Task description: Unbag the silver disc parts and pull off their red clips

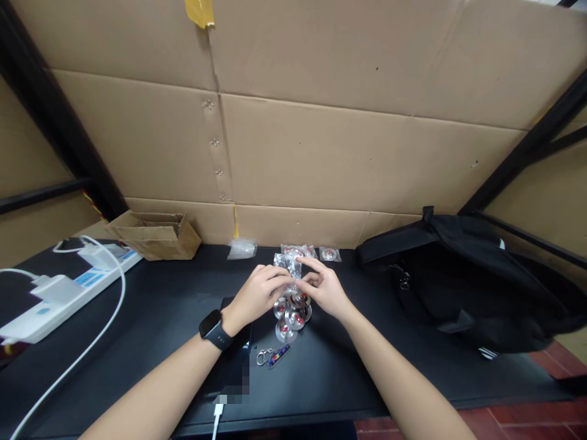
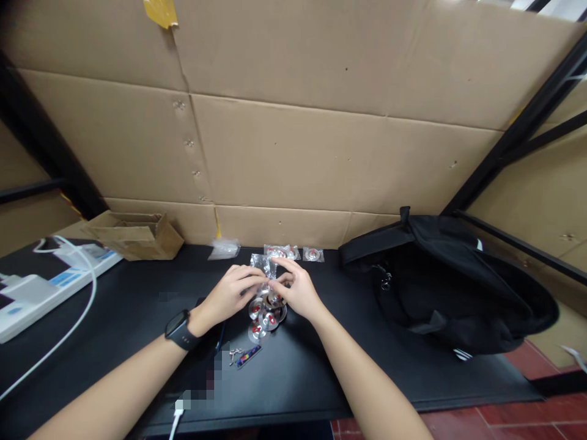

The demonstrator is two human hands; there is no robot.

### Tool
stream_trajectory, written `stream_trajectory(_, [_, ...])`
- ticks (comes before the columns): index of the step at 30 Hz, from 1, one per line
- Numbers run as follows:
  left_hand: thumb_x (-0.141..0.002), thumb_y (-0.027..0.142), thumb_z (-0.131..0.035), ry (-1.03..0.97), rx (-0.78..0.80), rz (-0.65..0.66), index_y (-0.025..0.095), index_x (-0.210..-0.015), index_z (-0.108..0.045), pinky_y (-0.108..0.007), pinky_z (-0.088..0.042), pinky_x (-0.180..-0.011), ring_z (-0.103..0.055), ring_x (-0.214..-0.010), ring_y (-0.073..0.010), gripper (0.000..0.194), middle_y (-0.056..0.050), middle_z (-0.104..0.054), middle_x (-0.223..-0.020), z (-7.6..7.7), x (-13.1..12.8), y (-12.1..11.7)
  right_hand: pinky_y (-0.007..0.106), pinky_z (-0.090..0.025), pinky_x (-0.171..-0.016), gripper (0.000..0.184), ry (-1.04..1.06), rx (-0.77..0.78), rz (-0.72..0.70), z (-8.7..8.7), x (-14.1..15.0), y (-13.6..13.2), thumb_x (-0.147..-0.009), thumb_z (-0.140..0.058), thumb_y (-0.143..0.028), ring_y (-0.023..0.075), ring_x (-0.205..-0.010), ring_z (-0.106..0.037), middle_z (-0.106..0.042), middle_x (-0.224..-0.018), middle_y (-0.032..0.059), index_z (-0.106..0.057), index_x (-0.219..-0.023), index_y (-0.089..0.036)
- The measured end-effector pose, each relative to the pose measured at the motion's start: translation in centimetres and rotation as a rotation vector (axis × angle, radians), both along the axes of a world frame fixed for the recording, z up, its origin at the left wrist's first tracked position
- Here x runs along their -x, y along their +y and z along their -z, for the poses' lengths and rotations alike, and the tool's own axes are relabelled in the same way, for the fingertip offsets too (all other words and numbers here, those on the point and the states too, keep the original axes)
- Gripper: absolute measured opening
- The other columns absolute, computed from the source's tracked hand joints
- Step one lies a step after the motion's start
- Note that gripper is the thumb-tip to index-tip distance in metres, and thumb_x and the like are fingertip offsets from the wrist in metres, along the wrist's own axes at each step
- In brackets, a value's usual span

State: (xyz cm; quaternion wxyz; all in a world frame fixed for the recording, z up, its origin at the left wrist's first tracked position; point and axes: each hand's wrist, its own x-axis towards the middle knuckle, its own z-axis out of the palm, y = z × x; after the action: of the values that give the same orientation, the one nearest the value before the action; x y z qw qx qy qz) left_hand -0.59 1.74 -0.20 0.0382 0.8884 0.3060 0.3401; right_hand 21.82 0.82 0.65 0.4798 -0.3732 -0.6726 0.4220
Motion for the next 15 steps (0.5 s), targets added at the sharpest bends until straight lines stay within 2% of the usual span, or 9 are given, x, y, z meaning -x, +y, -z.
stream_trajectory(4, [-0.099, 0.018, -0.051, -0.014, -0.033, -0.066, 0.027, -0.112, -0.073, -0.038, -0.042, -0.088, -0.063, -0.100, -0.0210, 0.027, -0.005, -0.074, -0.111, -0.1, 1.1, 1.0, 0.027, -0.059, -0.066, 0.048, -0.006, 0.031, 0.019, -0.6, 0.0, -0.3, -0.084, -0.073, -0.029, 0.0135, -0.077, -0.070, -0.060, -0.132, 0.0090, -0.060, -0.130, -0.027])
stream_trajectory(7, [-0.098, 0.019, -0.052, -0.050, -0.056, -0.165, 0.027, -0.109, -0.075, -0.039, -0.042, -0.088, -0.064, -0.100, -0.0216, 0.026, -0.006, -0.074, -0.110, -0.4, 2.4, 1.9, 0.026, -0.058, -0.066, 0.043, -0.008, 0.009, 0.030, -0.7, 0.0, -0.3, -0.085, -0.071, -0.028, 0.0129, -0.077, -0.069, -0.059, -0.131, 0.0083, -0.060, -0.126, -0.026])
stream_trajectory(15, [-0.094, 0.022, -0.057, -0.098, -0.196, -0.551, 0.026, -0.104, -0.077, -0.039, -0.039, -0.088, -0.061, -0.100, -0.0245, 0.022, -0.006, -0.072, -0.106, -1.1, 5.7, 3.5, 0.025, -0.055, -0.064, 0.041, 0.009, 0.016, 0.025, -0.5, -0.3, 0.0, -0.085, -0.070, -0.027, 0.0108, -0.074, -0.066, -0.057, -0.128, 0.0082, -0.059, -0.125, -0.025])
